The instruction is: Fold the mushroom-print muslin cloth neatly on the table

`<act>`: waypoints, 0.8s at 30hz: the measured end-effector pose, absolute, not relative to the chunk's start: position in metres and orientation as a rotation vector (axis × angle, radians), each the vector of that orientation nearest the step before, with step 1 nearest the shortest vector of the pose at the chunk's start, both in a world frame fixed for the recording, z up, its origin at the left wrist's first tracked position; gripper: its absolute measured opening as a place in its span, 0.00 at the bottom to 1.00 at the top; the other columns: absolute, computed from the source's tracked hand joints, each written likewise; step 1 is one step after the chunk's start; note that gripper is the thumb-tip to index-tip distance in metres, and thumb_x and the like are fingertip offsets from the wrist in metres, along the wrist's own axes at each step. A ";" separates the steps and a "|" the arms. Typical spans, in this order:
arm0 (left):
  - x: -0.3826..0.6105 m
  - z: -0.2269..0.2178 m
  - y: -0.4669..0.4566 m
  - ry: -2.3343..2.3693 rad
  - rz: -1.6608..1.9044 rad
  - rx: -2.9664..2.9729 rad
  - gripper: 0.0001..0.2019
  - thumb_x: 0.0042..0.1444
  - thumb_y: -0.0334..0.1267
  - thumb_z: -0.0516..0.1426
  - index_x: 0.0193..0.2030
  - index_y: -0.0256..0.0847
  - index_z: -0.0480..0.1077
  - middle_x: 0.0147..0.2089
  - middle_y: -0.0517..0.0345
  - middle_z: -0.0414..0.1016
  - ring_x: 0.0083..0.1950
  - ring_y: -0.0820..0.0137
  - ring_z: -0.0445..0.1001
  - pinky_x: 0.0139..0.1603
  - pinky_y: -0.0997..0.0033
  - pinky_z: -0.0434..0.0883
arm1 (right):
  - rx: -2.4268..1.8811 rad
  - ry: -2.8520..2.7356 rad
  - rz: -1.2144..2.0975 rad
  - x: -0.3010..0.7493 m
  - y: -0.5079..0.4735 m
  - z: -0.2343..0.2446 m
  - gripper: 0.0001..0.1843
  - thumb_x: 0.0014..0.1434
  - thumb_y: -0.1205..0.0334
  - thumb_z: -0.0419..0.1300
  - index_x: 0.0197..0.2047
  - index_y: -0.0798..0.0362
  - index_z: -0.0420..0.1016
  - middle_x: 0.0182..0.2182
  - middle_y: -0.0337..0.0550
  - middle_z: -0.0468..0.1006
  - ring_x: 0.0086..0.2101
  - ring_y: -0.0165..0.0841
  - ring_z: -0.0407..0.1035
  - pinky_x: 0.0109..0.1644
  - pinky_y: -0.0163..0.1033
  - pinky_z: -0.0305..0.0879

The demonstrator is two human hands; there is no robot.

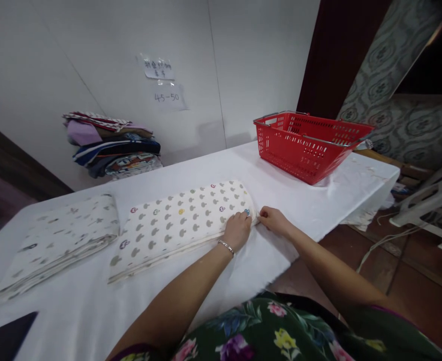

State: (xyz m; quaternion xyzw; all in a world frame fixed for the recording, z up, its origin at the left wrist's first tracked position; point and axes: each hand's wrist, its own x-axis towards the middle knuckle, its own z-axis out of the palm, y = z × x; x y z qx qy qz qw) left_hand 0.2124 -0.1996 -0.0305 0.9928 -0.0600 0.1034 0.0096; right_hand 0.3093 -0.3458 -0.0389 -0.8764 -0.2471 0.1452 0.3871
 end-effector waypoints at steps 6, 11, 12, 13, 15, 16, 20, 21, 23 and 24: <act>0.209 -0.026 -0.203 -0.197 0.304 3.092 0.10 0.60 0.36 0.47 0.44 0.38 0.67 0.43 0.48 0.69 0.46 0.61 0.65 0.44 0.60 0.63 | -2.005 -0.385 0.564 0.305 -0.340 -0.031 0.04 0.52 0.65 0.57 0.28 0.53 0.64 0.18 0.37 0.72 0.19 0.25 0.65 0.21 0.28 0.59; 0.211 -0.032 -0.202 -0.257 0.319 3.124 0.14 0.60 0.29 0.43 0.48 0.36 0.65 0.43 0.48 0.68 0.46 0.62 0.65 0.43 0.61 0.63 | -1.869 -0.316 0.609 0.304 -0.330 -0.029 0.15 0.55 0.54 0.57 0.41 0.53 0.63 0.24 0.38 0.73 0.23 0.28 0.70 0.20 0.28 0.60; 0.211 -0.033 -0.203 -0.260 0.317 3.131 0.14 0.60 0.28 0.43 0.49 0.36 0.65 0.44 0.47 0.68 0.47 0.62 0.65 0.44 0.61 0.63 | -1.913 -0.333 0.580 0.304 -0.328 -0.030 0.19 0.54 0.52 0.58 0.45 0.52 0.61 0.24 0.37 0.72 0.22 0.28 0.69 0.19 0.28 0.58; 0.210 -0.034 -0.205 -0.259 0.315 3.137 0.14 0.60 0.28 0.43 0.49 0.35 0.65 0.44 0.47 0.68 0.47 0.62 0.65 0.44 0.61 0.63 | -1.970 -0.358 0.542 0.304 -0.326 -0.031 0.22 0.53 0.52 0.58 0.48 0.52 0.60 0.23 0.35 0.72 0.21 0.28 0.68 0.19 0.28 0.57; 0.209 -0.035 -0.207 -0.253 0.319 3.138 0.14 0.60 0.28 0.43 0.48 0.35 0.65 0.44 0.47 0.68 0.47 0.62 0.65 0.45 0.60 0.63 | -2.097 -0.424 0.453 0.304 -0.322 -0.035 0.24 0.53 0.55 0.58 0.52 0.51 0.59 0.24 0.34 0.71 0.20 0.27 0.66 0.21 0.29 0.56; 0.207 -0.034 -0.208 -0.253 0.323 3.129 0.13 0.61 0.30 0.44 0.47 0.35 0.66 0.44 0.47 0.68 0.47 0.62 0.65 0.45 0.60 0.63 | -2.159 -0.456 0.407 0.304 -0.321 -0.037 0.23 0.53 0.57 0.57 0.52 0.52 0.60 0.24 0.34 0.71 0.21 0.27 0.66 0.22 0.29 0.56; 0.193 -0.024 -0.184 -0.196 0.333 3.020 0.13 0.60 0.42 0.48 0.46 0.40 0.67 0.44 0.51 0.70 0.46 0.64 0.67 0.46 0.63 0.64 | -2.350 -0.580 0.291 0.303 -0.326 -0.038 0.21 0.55 0.62 0.53 0.52 0.53 0.61 0.25 0.37 0.72 0.25 0.29 0.67 0.28 0.31 0.56; 0.186 -0.021 -0.170 -0.132 0.350 2.992 0.14 0.60 0.45 0.48 0.46 0.40 0.67 0.44 0.51 0.70 0.47 0.64 0.67 0.46 0.64 0.65 | -2.389 -0.612 0.290 0.302 -0.328 -0.037 0.21 0.56 0.61 0.52 0.53 0.53 0.61 0.26 0.38 0.73 0.27 0.30 0.68 0.29 0.32 0.57; 0.167 -0.016 -0.134 0.071 0.401 2.961 0.16 0.61 0.45 0.46 0.48 0.40 0.67 0.47 0.51 0.70 0.49 0.65 0.67 0.49 0.63 0.64 | -2.495 -0.678 0.276 0.300 -0.332 -0.032 0.23 0.57 0.57 0.50 0.55 0.54 0.60 0.30 0.43 0.75 0.29 0.34 0.69 0.31 0.35 0.59; 0.155 -0.015 -0.114 0.188 0.409 2.962 0.17 0.61 0.45 0.46 0.50 0.40 0.66 0.50 0.50 0.70 0.51 0.64 0.67 0.52 0.62 0.63 | -2.560 -0.716 0.231 0.299 -0.332 -0.029 0.23 0.58 0.56 0.50 0.56 0.54 0.60 0.33 0.46 0.75 0.32 0.36 0.70 0.33 0.37 0.60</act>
